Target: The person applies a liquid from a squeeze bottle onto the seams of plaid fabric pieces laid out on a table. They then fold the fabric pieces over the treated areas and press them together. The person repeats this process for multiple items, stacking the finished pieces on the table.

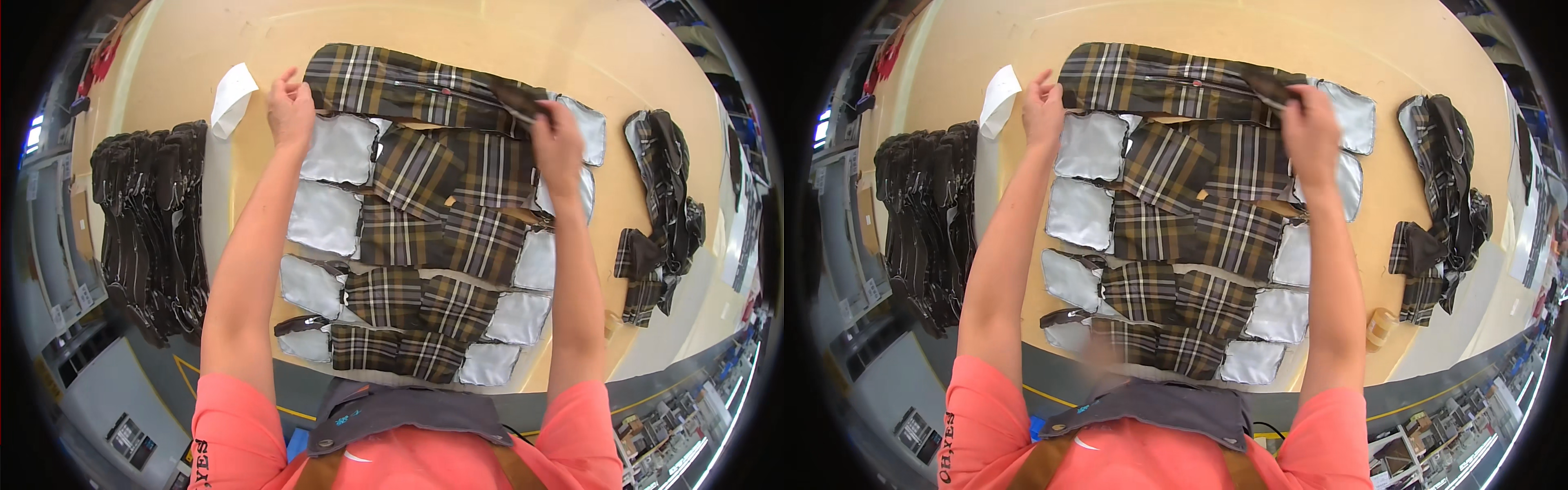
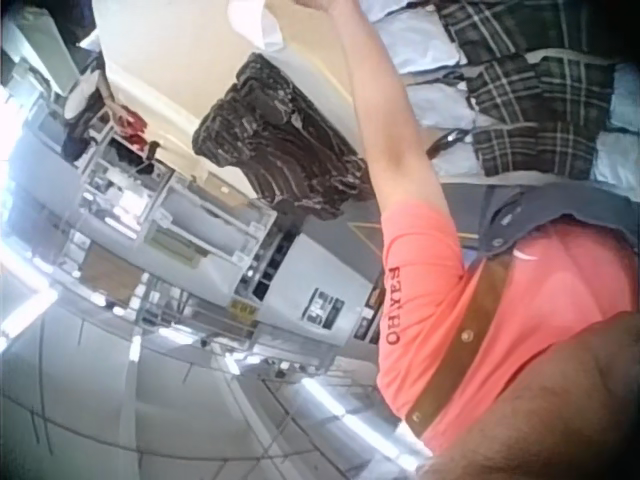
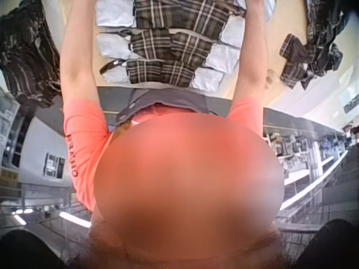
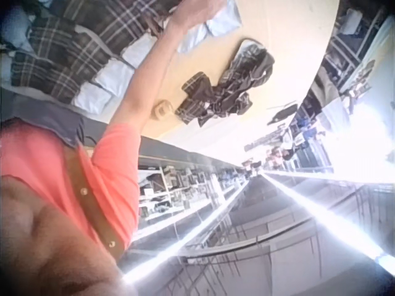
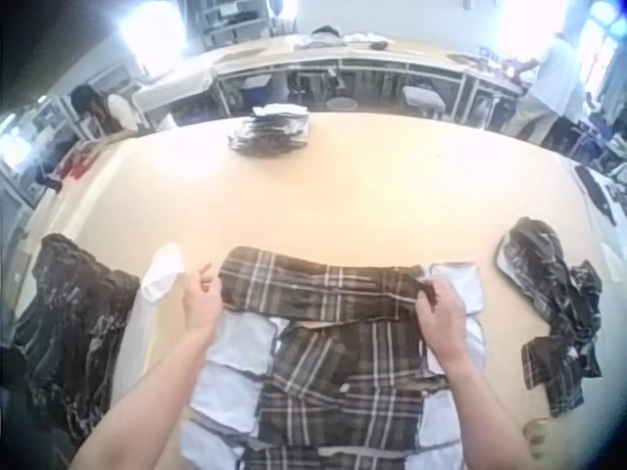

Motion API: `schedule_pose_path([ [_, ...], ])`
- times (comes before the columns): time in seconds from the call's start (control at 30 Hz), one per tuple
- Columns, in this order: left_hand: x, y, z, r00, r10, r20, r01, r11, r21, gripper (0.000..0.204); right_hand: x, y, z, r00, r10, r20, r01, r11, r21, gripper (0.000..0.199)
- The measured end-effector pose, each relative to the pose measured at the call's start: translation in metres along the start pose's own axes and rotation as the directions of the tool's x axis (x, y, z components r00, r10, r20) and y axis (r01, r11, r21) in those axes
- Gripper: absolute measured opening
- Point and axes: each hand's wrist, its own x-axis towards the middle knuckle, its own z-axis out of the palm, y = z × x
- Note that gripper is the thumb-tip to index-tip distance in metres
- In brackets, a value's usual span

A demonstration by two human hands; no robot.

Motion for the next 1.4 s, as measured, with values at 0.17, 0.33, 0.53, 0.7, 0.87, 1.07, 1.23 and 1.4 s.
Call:
schedule_pose_path([
  [0.17,-0.056,0.052,-0.018,0.922,0.372,0.108,-0.376,0.926,0.021,0.032,-0.048,0.09,-0.092,0.827,0.494,-0.269,-0.47,0.869,0.154,0.028],
  [0.33,-0.141,0.074,-0.002,0.753,0.439,0.491,-0.484,0.874,-0.039,0.034,-0.075,0.01,-0.074,0.941,0.318,-0.112,-0.322,0.946,-0.019,0.029],
  [0.53,-0.181,0.064,0.035,0.591,0.51,0.625,-0.72,0.682,0.124,0.041,-0.099,-0.056,0.009,0.952,-0.149,0.267,0.183,0.977,-0.106,0.026],
  [0.7,-0.183,0.051,0.044,0.585,0.499,0.639,-0.745,0.641,0.183,0.031,-0.1,-0.046,0.024,0.939,-0.173,0.298,0.244,0.944,-0.221,0.018],
  [0.87,-0.178,0.049,0.039,0.618,0.471,0.63,-0.681,0.721,0.128,0.023,-0.092,-0.046,0.01,0.978,-0.074,0.193,0.09,0.993,-0.077,0.011],
  [1.07,-0.132,0.061,-0.013,0.918,0.168,0.359,-0.152,0.986,-0.073,0.02,-0.092,0.019,-0.071,0.693,0.713,0.102,-0.487,0.359,0.797,0.021],
  [1.23,-0.07,0.01,-0.044,0.762,-0.413,0.499,0.644,0.566,-0.515,0.019,-0.088,0.037,-0.089,0.614,0.695,0.376,-0.564,0.053,0.824,0.03],
  [1.4,-0.078,0.009,-0.046,0.909,-0.266,0.32,0.39,0.813,-0.432,0.024,-0.087,0.052,-0.076,0.754,0.64,0.144,-0.562,0.517,0.646,0.022],
])
